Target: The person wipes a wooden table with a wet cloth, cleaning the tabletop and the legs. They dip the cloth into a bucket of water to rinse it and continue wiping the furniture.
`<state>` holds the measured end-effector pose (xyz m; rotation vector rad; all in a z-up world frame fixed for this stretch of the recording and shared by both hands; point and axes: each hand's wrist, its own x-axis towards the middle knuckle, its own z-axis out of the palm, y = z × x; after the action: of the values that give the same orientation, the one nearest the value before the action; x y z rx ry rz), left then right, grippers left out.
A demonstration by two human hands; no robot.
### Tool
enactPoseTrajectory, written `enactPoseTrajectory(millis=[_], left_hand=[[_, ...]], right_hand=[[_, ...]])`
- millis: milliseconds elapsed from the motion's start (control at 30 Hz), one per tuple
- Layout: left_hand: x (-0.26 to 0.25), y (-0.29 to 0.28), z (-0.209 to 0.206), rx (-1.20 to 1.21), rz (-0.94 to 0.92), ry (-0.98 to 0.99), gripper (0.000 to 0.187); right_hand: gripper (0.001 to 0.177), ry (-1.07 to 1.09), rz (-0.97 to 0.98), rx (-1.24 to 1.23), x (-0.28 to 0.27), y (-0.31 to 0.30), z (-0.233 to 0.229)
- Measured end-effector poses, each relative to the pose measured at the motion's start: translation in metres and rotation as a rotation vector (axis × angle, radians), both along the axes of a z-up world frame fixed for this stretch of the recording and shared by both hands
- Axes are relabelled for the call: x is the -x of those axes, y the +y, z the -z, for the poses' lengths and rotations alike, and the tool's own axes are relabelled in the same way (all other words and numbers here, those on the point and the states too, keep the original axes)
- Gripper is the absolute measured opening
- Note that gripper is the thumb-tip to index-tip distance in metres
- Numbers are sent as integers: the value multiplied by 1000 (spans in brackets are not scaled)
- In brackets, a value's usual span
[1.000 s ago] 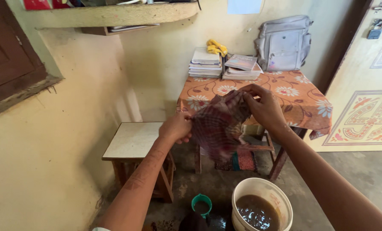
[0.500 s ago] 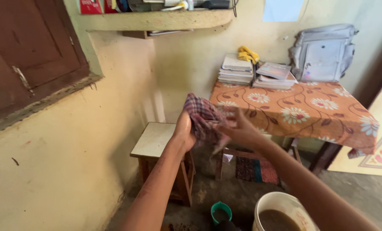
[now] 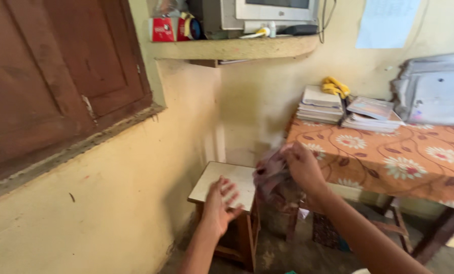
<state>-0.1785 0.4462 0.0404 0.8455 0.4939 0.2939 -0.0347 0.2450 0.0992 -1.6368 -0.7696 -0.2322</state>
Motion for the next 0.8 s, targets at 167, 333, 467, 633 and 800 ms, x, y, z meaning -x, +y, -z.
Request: enactPoseTrajectory(millis=[167,333,467,633,800], left_hand=[[21,-15,-24,203,235,-188,61],[22,-7,-26,148,69,-150,37],[12,11,2,-75,-132,-106,25],[10,32,38,-80,-242,-105,36],[9,20,27,-12,-303,132,30]], right_hand=[[20,191,-294,408,51,53,4],[22,-15,-398,341,64,81,10],[24,61,-252,417,59,76,11],[26,290,-327,512,37,62,37],[34,608,-492,661,26,43,66]])
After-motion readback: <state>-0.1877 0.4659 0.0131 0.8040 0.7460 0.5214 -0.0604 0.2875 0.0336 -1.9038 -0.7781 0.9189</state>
